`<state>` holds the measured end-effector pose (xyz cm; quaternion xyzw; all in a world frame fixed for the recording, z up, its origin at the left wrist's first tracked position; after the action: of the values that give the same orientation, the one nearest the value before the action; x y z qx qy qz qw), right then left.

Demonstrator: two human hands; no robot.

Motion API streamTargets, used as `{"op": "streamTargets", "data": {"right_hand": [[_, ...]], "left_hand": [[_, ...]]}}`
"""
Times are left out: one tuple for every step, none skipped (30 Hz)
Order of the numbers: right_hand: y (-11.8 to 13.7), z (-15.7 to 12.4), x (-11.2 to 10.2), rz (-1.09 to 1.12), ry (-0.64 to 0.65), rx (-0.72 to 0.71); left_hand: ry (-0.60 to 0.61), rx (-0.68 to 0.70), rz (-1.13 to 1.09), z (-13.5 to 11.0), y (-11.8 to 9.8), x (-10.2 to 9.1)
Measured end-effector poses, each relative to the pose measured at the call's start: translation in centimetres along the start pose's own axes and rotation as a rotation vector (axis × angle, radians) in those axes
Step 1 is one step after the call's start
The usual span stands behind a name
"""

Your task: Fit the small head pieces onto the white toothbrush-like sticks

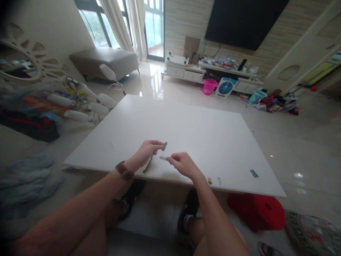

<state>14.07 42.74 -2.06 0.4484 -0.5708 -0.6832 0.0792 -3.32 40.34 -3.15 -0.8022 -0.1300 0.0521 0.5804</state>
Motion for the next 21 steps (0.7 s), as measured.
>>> {"op": "streamTargets", "data": {"right_hand": [[0.0, 0.0, -0.4, 0.012, -0.066, -0.003], [-0.1, 0.0, -0.8, 0.021, -0.155, -0.001], [-0.1, 0.0, -1.2, 0.024, -0.225, 0.006], [-0.2, 0.0, -1.2, 0.02, -0.25, 0.013], [-0.2, 0.1, -1.0, 0.011, -0.211, 0.016], [-0.1, 0.1, -0.5, 0.002, -0.128, 0.015], [0.0, 0.2, 0.0, 0.002, -0.035, 0.011], [0.1, 0.1, 0.3, 0.014, 0.032, 0.002], [0.3, 0.1, 0.4, 0.033, 0.047, -0.007], [0.3, 0.1, 0.1, 0.057, 0.001, -0.012], [0.4, 0.1, -0.4, 0.081, -0.089, -0.012], [0.3, 0.1, -1.0, 0.099, -0.19, -0.007], [0.1, 0.1, -1.4, 0.102, -0.259, -0.001], [0.0, 0.1, -1.5, 0.083, -0.29, 0.006], [-0.2, 0.2, -1.6, 0.044, -0.296, 0.012], [-0.3, 0.3, -1.7, -0.014, -0.302, 0.018], [-0.4, 0.3, -1.9, -0.082, -0.33, 0.026], [-0.5, 0.2, -2.2, -0.147, -0.386, 0.038], [-0.6, 0.0, -2.6, -0.191, -0.458, 0.052], [-0.6, -0.1, -2.9, -0.205, -0.524, 0.063], [-0.5, -0.2, -3.1, -0.195, -0.556, 0.064]], "left_hand": [[0.006, -0.005, 0.002, 0.0, 0.1, 0.0], [0.012, -0.008, 0.002, 0.1, 0.1, 0.1], [0.016, -0.007, 0.001, 0.1, 0.1, 0.1], [0.019, -0.004, 0.001, 0.1, 0.1, 0.1], [0.018, -0.001, -0.002, 0.1, 0.1, 0.1], [0.015, -0.001, -0.006, 0.0, 0.1, 0.1], [0.011, -0.003, -0.008, 0.0, 0.0, 0.1], [0.007, -0.007, -0.009, 0.0, 0.0, 0.0], [0.006, -0.014, -0.011, 0.0, 0.1, 0.0], [0.009, -0.021, -0.013, -0.1, 0.1, 0.0], [0.012, -0.028, -0.015, -0.1, 0.1, 0.0], [0.016, -0.035, -0.014, -0.2, 0.1, 0.1], [0.022, -0.041, -0.015, -0.3, 0.2, 0.2], [0.027, -0.046, -0.017, -0.3, 0.2, 0.3], [0.031, -0.049, -0.018, -0.3, 0.3, 0.4], [0.033, -0.052, -0.016, -0.4, 0.3, 0.5], [0.034, -0.055, -0.013, -0.4, 0.4, 0.6], [0.033, -0.058, -0.009, -0.4, 0.4, 0.7], [0.032, -0.061, -0.004, -0.5, 0.4, 0.7], [0.032, -0.063, -0.001, -0.5, 0.4, 0.7], [0.034, -0.064, -0.002, -0.5, 0.4, 0.7]]}}
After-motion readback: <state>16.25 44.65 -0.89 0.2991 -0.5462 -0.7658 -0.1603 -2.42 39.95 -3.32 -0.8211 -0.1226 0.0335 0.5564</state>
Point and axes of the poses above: each hand's wrist, its own z-axis towards the middle knuckle, its own x-axis out of the palm, y = z × x, the point moved 5 cm from there along z, towards the middle knuckle, and after that the axes turned 2 degrees about -x, right-handed, at the moved point
